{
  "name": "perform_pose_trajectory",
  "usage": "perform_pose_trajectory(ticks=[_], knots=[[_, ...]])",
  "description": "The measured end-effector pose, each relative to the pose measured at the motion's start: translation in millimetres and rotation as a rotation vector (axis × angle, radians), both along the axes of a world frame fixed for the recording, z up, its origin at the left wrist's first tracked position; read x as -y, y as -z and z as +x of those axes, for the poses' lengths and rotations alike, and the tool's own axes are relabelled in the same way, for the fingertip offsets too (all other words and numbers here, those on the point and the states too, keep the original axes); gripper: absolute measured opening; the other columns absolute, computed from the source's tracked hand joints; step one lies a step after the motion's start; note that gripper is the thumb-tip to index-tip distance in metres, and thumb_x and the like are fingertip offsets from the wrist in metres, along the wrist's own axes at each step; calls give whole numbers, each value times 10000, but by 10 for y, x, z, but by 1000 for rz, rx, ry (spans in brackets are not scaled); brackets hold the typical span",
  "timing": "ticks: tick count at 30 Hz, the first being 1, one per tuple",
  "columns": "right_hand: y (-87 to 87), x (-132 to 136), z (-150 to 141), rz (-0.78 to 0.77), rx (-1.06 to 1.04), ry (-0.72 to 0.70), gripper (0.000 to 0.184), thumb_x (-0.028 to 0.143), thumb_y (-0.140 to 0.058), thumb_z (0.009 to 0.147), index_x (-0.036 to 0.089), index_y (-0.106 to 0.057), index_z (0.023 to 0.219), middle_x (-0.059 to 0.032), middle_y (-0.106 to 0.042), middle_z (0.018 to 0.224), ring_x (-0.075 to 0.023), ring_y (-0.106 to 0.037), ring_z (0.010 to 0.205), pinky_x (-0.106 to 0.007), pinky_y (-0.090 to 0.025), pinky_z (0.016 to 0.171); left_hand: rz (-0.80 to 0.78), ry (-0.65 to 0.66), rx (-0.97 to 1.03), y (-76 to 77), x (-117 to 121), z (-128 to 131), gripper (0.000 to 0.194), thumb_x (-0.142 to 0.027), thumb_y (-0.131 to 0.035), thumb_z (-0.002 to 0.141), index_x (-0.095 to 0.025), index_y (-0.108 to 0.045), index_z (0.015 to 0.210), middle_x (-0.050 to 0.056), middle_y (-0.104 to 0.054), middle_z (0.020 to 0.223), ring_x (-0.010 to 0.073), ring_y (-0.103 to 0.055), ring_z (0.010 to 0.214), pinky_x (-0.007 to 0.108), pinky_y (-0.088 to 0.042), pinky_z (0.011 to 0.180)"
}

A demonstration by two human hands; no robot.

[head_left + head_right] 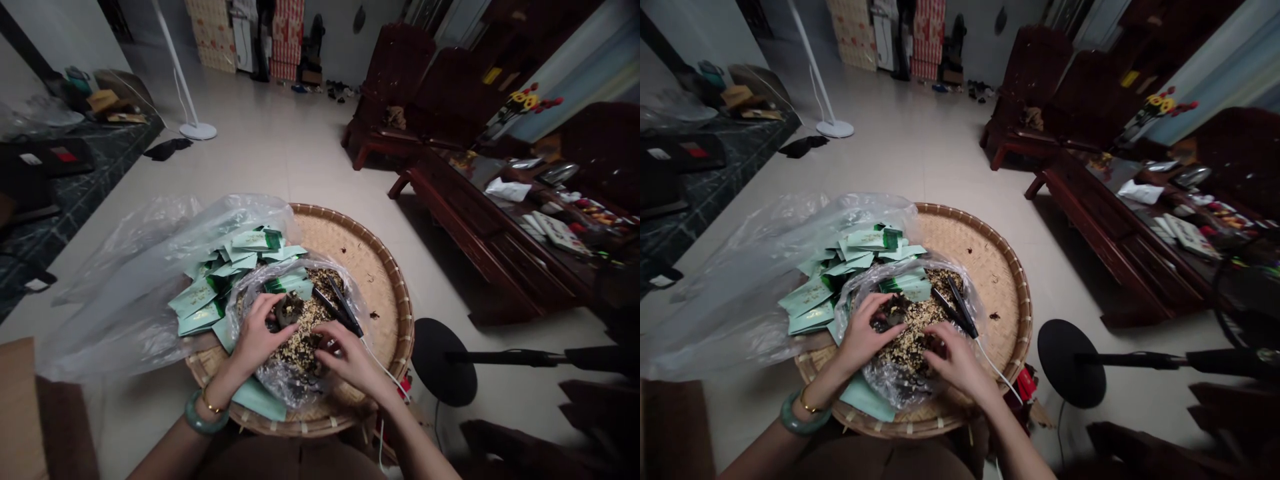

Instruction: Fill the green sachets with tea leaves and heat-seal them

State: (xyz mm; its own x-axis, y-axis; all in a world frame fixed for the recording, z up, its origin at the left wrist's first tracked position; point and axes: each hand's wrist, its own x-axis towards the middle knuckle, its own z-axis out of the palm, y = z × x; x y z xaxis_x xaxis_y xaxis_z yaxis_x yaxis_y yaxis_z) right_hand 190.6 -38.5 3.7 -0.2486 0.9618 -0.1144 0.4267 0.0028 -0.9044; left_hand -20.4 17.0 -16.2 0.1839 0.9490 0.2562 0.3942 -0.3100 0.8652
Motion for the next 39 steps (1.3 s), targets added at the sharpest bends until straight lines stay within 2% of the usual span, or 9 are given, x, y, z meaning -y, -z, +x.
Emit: perform_pose_trajectory(ticks=[2, 6, 12, 17, 19, 23, 28, 34, 39], knots=[[98, 128, -43, 54, 181, -92, 478, 94, -646, 740, 257, -586, 1186, -74, -560, 1186, -242, -533, 1088, -421, -431, 967, 20, -12, -7, -14, -8, -15, 431, -295, -710, 739, -221, -564, 1138, 61, -566, 1081, 219, -590, 997, 318, -553, 715], [240, 265, -181, 95, 386, -80, 727, -40, -627, 645, 266, -506, 1294, -113, -465, 1290, -293, -438, 1203, -465, -400, 1010, 27, -16, -19, -30, -3, -37, 433, -296, -706, 743, -216, -563, 1144, 66, -566, 1097, 217, -585, 1003, 308, -550, 714], [304, 198, -348, 167, 253, -85, 658, -42, -542, 718, 282, -490, 1288, -77, -510, 1161, -217, -531, 1077, -381, -471, 928, 11, 4, -27, -27, 13, -39, 440, -287, -700, 741, -226, -564, 1155, 64, -562, 1088, 220, -588, 992, 315, -556, 710], [270, 118, -481, 228, 311, -111, 737, 67, -711, 687, 310, -460, 1336, -110, -424, 1338, -291, -428, 1231, -467, -413, 1002, 15, 5, -23, -33, 13, -50, 435, -280, -687, 758, -234, -552, 1168, 64, -556, 1109, 222, -573, 1024, 329, -548, 743], [246, 95, -532, 222, 365, -146, 699, 81, -725, 686, 319, -506, 1306, -106, -444, 1333, -304, -437, 1219, -467, -426, 982, 22, 1, -24, -37, 10, -58, 435, -271, -682, 759, -235, -550, 1172, 65, -556, 1116, 217, -572, 1025, 315, -545, 734], [216, 32, -572, 195, 359, -172, 433, 63, -630, 769, 255, -639, 1158, -108, -573, 1187, -265, -530, 1102, -410, -472, 913, 27, -14, -21, -37, 5, -70, 427, -262, -676, 759, -232, -549, 1165, 63, -553, 1106, 213, -574, 1015, 311, -541, 727], [197, -50, -391, 215, 205, -29, 264, 87, -600, 805, 233, -704, 999, -82, -658, 1054, -218, -617, 969, -367, -498, 868, 26, 0, -32, -9, 3, -82, 446, -275, -693, 754, -240, -546, 1174, 57, -550, 1091, 208, -578, 991, 304, -543, 715], [-113, -140, -86, 339, 96, 180, 149, 198, -633, 819, 229, -726, 932, -85, -679, 1007, -211, -655, 897, -323, -536, 775, 87, 47, -58, -8, 17, -31, 458, -257, -690, 756, -243, -539, 1188, 65, -550, 1081, 215, -576, 990, 360, -535, 804], [-518, -258, -153, 505, 168, 110, 200, 165, -593, 847, 234, -698, 1002, -83, -647, 1000, -194, -641, 878, -323, -550, 758, 77, 61, -98, -21, 53, 15, 494, -180, -680, 742, -257, -526, 1206, 51, -543, 1092, 218, -572, 1030, 380, -507, 884]])
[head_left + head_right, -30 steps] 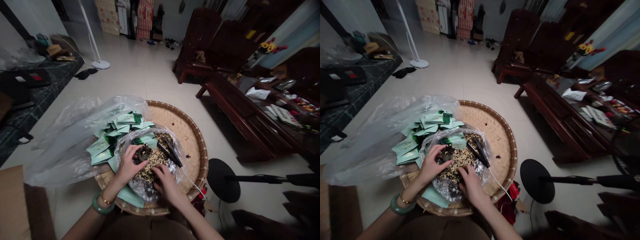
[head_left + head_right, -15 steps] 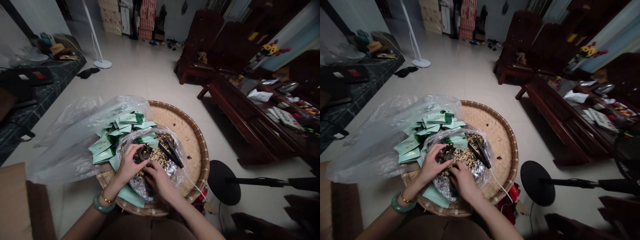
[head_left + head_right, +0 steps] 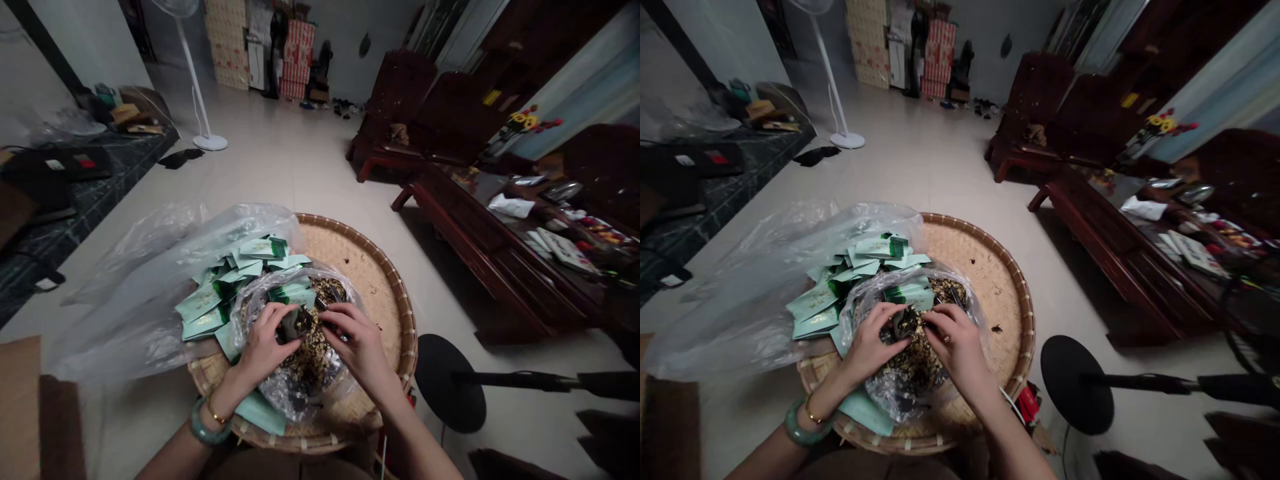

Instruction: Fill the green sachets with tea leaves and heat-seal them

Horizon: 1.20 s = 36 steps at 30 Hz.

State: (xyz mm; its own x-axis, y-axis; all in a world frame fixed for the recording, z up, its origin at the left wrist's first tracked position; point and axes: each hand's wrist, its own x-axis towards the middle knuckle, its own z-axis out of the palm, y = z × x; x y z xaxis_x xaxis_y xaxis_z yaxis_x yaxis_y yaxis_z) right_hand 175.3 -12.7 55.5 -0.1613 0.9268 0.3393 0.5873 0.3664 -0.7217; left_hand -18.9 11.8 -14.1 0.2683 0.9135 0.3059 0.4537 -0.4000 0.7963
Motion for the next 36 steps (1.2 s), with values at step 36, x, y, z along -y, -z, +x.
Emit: perform_pose_trajectory(ticks=[36], knots=[[25, -43, -336, -264, 395, -187, 170, 188, -495, 921, 167, -650, 855, -57, -693, 826, -174, -646, 746, -258, -471, 679, 33, -28, -43, 38, 32, 14, 477, -127, -609, 684, -209, -604, 1154, 51, -544, 929, 225, -559, 904, 371, -503, 812]])
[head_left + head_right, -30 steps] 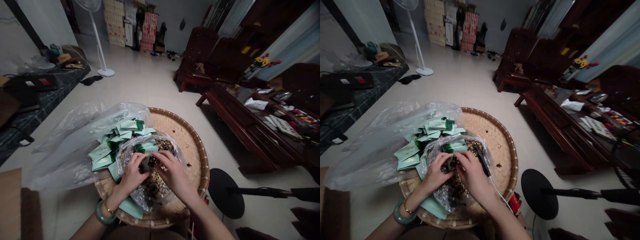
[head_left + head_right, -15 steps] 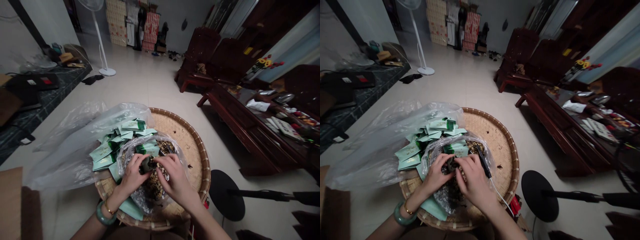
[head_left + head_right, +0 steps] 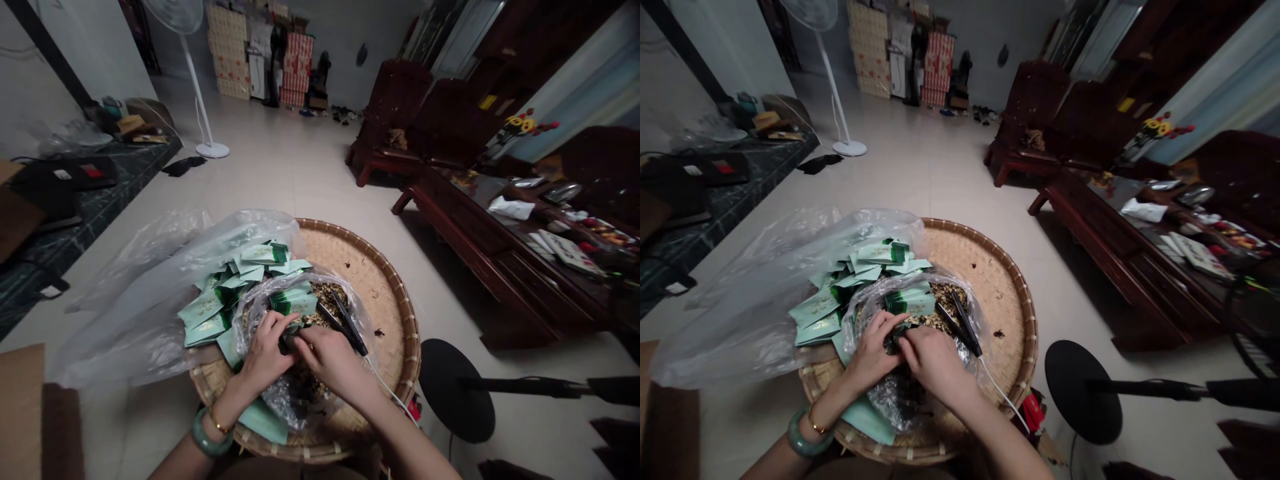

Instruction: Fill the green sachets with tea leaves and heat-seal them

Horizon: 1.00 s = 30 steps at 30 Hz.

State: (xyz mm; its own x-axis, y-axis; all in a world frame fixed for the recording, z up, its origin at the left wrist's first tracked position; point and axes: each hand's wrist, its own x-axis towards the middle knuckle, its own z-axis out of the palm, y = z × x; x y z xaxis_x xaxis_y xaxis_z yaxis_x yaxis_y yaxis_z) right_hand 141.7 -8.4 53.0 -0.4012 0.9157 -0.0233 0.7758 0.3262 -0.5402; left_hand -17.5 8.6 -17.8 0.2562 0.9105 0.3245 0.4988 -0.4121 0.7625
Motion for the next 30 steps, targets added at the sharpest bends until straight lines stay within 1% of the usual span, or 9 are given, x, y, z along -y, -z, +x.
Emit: perform_pose_trajectory(ticks=[2, 6, 8, 12, 14, 18, 24, 27, 30], knots=[[-7, 3, 50, -3, -139, 6, 121, 174, -541, 897, 179, -654, 940, -49, -705, 897, -167, -657, 806, -251, -480, 727, 9, -14, -20, -10, -8, -5, 405, -152, -638, 675, -208, -633, 1077, 49, -531, 912, 232, -553, 901, 382, -500, 809], [-15, 18, 121, 28, -289, 45, 204, 146, -539, 891, 196, -637, 1063, -50, -712, 998, -162, -670, 884, -252, -488, 790, -36, 13, 7, -10, -38, 2, 337, -160, -664, 668, -198, -606, 997, 74, -549, 1049, 247, -553, 1008, 398, -482, 879], [-30, 23, 107, 7, -219, 13, 216, 140, -492, 913, 195, -632, 1069, -59, -714, 996, -174, -677, 875, -265, -496, 774, -70, 49, 19, -1, -53, 6, 349, -139, -658, 658, -194, -581, 994, 77, -580, 1073, 247, -560, 1024, 404, -475, 896], [-73, 31, 52, -20, -18, -72, 177, 164, -481, 922, 166, -657, 904, -76, -702, 880, -196, -673, 799, -295, -515, 726, -133, 103, 7, -7, -66, -11, 367, -145, -648, 670, -197, -566, 1024, 71, -643, 1018, 246, -595, 958, 419, -481, 866], [-78, 44, 63, 50, -92, -83, 165, 174, -490, 922, 164, -655, 915, -81, -688, 929, -186, -662, 839, -294, -523, 758, -154, 118, 3, -22, -69, -28, 373, -172, -663, 685, -200, -567, 1045, 74, -652, 1030, 251, -599, 962, 426, -480, 867], [-2, 80, 157, 206, -345, -63, 191, 145, -502, 911, 173, -615, 1062, -84, -662, 1011, -162, -637, 908, -278, -531, 795, -154, 110, -6, -45, -82, -45, 387, -177, -690, 683, -213, -570, 1049, 62, -652, 1033, 254, -597, 975, 429, -478, 867], [139, 85, 232, 302, -299, -105, 219, 78, -471, 896, 178, -645, 984, -66, -683, 887, -169, -619, 793, -284, -523, 682, -128, 136, -29, -78, -82, -37, 419, -136, -687, 670, -221, -584, 1067, 45, -652, 1005, 245, -604, 959, 404, -487, 847], [89, 75, 206, 384, -329, -73, 218, 77, -470, 898, 182, -637, 990, -60, -702, 914, -170, -610, 822, -291, -510, 712, -113, 159, -34, -86, -82, -40, 377, -142, -667, 689, -225, -600, 1051, 42, -653, 987, 242, -611, 947, 389, -494, 830], [29, 72, 132, 418, -207, -43, 175, 150, -468, 927, 178, -640, 950, -54, -715, 855, -167, -582, 750, -290, -494, 690, -111, 176, -33, -55, -103, -51, 330, -188, -639, 725, -213, -606, 1052, 57, -653, 1001, 244, -613, 959, 387, -496, 840]])
